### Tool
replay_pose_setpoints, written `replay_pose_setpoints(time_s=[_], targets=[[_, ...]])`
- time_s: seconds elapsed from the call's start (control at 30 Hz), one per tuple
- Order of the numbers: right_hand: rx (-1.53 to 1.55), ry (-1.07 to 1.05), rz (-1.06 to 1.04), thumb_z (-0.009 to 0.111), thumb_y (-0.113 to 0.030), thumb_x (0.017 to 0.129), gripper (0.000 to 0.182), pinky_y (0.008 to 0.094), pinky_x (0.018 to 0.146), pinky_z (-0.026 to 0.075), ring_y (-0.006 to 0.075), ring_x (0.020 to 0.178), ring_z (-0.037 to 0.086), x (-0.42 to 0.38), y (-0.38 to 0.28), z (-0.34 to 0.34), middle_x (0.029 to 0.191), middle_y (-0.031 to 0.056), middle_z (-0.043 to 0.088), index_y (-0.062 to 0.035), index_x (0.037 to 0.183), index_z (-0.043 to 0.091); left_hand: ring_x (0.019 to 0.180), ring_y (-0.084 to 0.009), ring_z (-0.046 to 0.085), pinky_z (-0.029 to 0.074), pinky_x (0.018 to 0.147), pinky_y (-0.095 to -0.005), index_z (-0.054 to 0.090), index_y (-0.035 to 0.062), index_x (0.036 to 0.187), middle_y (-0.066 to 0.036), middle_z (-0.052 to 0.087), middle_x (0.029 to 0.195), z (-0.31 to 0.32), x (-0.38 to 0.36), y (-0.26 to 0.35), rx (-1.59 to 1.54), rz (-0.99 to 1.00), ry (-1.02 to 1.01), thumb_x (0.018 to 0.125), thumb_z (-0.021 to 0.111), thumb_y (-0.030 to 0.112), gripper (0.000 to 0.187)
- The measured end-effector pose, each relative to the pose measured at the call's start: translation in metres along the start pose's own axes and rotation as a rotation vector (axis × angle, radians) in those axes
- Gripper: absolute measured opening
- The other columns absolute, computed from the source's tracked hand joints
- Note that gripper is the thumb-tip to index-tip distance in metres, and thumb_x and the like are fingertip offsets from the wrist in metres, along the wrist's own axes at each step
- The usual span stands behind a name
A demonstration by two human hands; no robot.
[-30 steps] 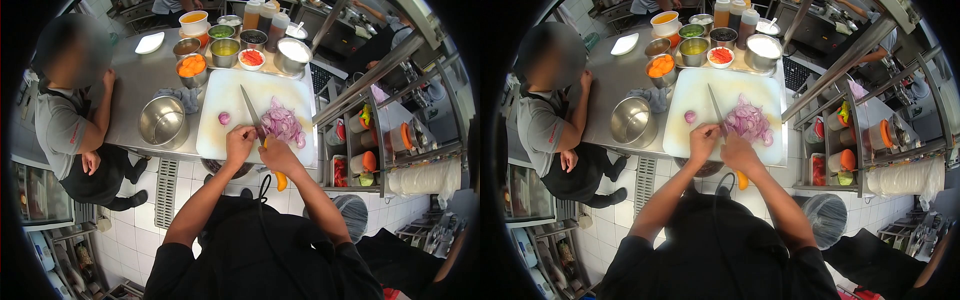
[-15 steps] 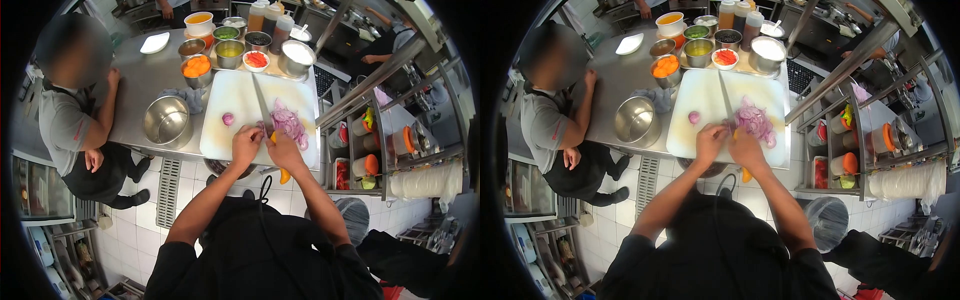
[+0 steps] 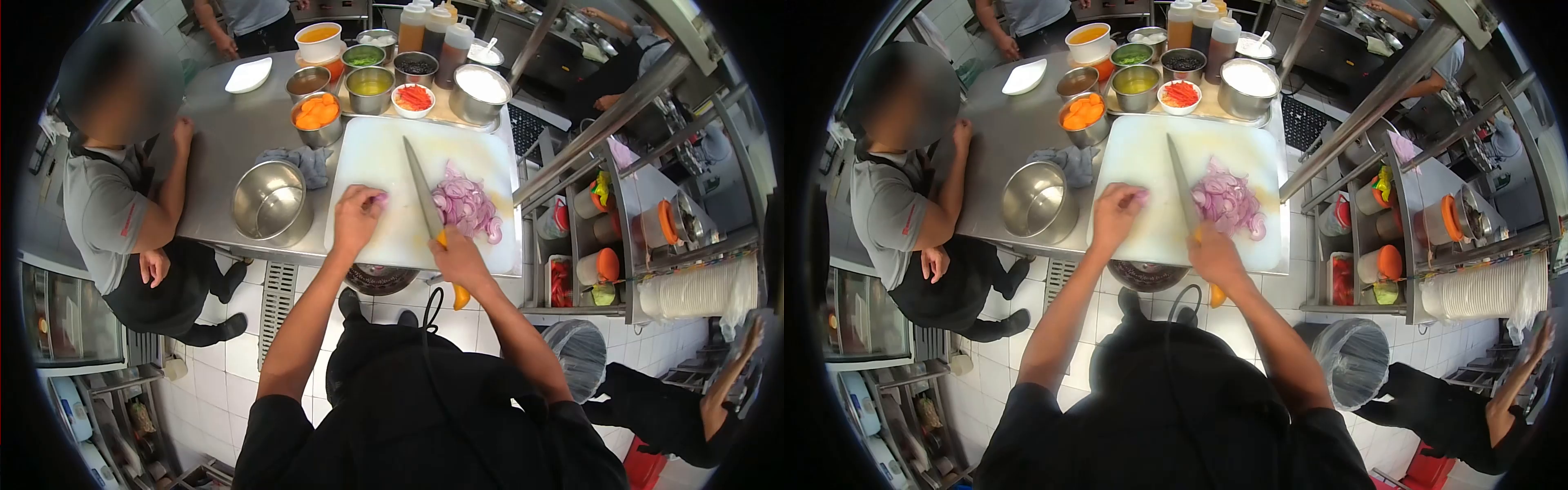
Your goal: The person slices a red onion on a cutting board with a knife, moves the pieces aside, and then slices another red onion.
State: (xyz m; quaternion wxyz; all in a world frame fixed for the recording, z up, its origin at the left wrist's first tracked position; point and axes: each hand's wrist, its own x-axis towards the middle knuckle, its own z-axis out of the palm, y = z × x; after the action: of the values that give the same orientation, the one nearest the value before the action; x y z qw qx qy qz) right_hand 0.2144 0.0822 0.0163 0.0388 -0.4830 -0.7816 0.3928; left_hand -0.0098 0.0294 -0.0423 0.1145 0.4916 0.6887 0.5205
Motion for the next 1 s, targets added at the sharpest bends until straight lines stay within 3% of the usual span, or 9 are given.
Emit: replay_pose_setpoints(time_s=[0.07, 0.17, 0.47, 0.57, 0.67, 0.77, 0.87, 0.97, 1.0], targets=[[-0.056, 0.021, 0.014, 0.057, -0.026, 0.094, 0.036, 0.0555, 0.086, 0.048, 0.0521, 0.094, 0.062, 0.0, 0.003, -0.006, 0.096, 0.0345, 0.065, 0.0048, 0.111, 0.05, 0.081, -0.0199, 0.069, 0.056, 0.073, -0.0287, 0.073, 0.0014, 0.101, -0.011, 0.066, 0.101, 0.018, -0.008, 0.005, -0.142, 0.015, -0.064, 0.083, 0.071, -0.002, 0.019], [-0.137, 0.104, -0.168, 0.057, -0.025, 0.093, 0.036, 0.0555, 0.085, 0.048, 0.0525, 0.092, 0.062, 0.006, 0.014, -0.003, 0.096, 0.035, 0.065, 0.0048, 0.11, 0.049, 0.076, -0.0226, 0.067, 0.055, 0.072, -0.0322, 0.074, 0.0048, 0.102, -0.011, 0.065, 0.101, 0.035, -0.013, 0.019, -0.17, 0.024, -0.105, 0.082, 0.073, 0.003, 0.02], [-0.146, -0.02, -0.085, 0.058, -0.025, 0.092, 0.037, 0.0571, 0.081, 0.049, 0.0514, 0.089, 0.064, 0.007, -0.017, -0.017, 0.088, 0.0345, 0.065, 0.0066, 0.108, 0.048, 0.077, -0.0241, 0.068, 0.057, 0.071, -0.0326, 0.072, 0.0001, 0.1, -0.012, 0.067, 0.097, 0.043, -0.016, 0.019, -0.201, 0.023, -0.012, 0.085, 0.067, 0.001, 0.016], [-0.108, -0.025, -0.11, 0.058, -0.024, 0.094, 0.034, 0.0534, 0.072, 0.052, 0.0488, 0.077, 0.066, 0.014, -0.017, -0.013, 0.086, 0.0334, 0.065, 0.0067, 0.105, 0.048, 0.076, -0.0242, 0.068, 0.056, 0.07, -0.0317, 0.073, 0.0, 0.099, -0.013, 0.068, 0.097, 0.04, -0.017, 0.023, -0.189, 0.003, -0.012, 0.085, 0.067, 0.0, 0.015], [-0.239, 0.131, -0.254, 0.057, -0.022, 0.095, 0.033, 0.0494, 0.061, 0.054, 0.0425, 0.064, 0.067, 0.036, 0.008, 0.021, 0.084, 0.0323, 0.065, 0.007, 0.105, 0.048, 0.075, -0.024, 0.069, 0.056, 0.069, -0.0312, 0.073, -0.0007, 0.098, -0.013, 0.069, 0.098, 0.04, -0.017, 0.025, -0.174, 0.01, -0.013, 0.085, 0.067, 0.0, 0.014], [-0.059, -0.092, -0.041, 0.057, -0.021, 0.095, 0.032, 0.0458, 0.054, 0.054, 0.0372, 0.056, 0.067, 0.026, -0.025, -0.017, 0.082, 0.0301, 0.065, 0.0077, 0.105, 0.047, 0.074, -0.0241, 0.069, 0.056, 0.067, -0.0314, 0.073, -0.0015, 0.096, -0.013, 0.07, 0.098, 0.039, -0.017, 0.023, -0.187, 0.001, 0.004, 0.084, 0.068, 0.0, 0.013], [-0.123, -0.051, -0.148, 0.057, -0.021, 0.095, 0.032, 0.0456, 0.054, 0.054, 0.0368, 0.057, 0.067, 0.025, -0.017, -0.011, 0.081, 0.0281, 0.065, 0.0075, 0.104, 0.047, 0.073, -0.0244, 0.069, 0.056, 0.067, -0.0314, 0.073, -0.002, 0.096, -0.013, 0.07, 0.098, 0.042, -0.018, 0.019, -0.203, -0.003, 0.008, 0.084, 0.068, 0.0, 0.013], [-0.259, 0.176, -0.316, 0.056, -0.021, 0.095, 0.031, 0.0447, 0.054, 0.054, 0.0359, 0.058, 0.068, 0.042, 0.009, 0.026, 0.081, 0.0273, 0.065, 0.0077, 0.105, 0.047, 0.073, -0.0247, 0.069, 0.055, 0.066, -0.0313, 0.073, -0.0018, 0.096, -0.013, 0.07, 0.098, 0.042, -0.018, 0.02, -0.214, 0.003, -0.007, 0.084, 0.068, 0.0, 0.013], [-0.197, 0.076, -0.23, 0.056, -0.02, 0.095, 0.031, 0.0451, 0.054, 0.054, 0.0361, 0.058, 0.068, 0.042, -0.004, 0.013, 0.082, 0.0282, 0.065, 0.0077, 0.106, 0.046, 0.073, -0.0248, 0.069, 0.055, 0.066, -0.0313, 0.073, -0.0017, 0.096, -0.013, 0.07, 0.097, 0.04, -0.016, 0.02, -0.214, 0.004, -0.005, 0.084, 0.068, 0.0, 0.013]])
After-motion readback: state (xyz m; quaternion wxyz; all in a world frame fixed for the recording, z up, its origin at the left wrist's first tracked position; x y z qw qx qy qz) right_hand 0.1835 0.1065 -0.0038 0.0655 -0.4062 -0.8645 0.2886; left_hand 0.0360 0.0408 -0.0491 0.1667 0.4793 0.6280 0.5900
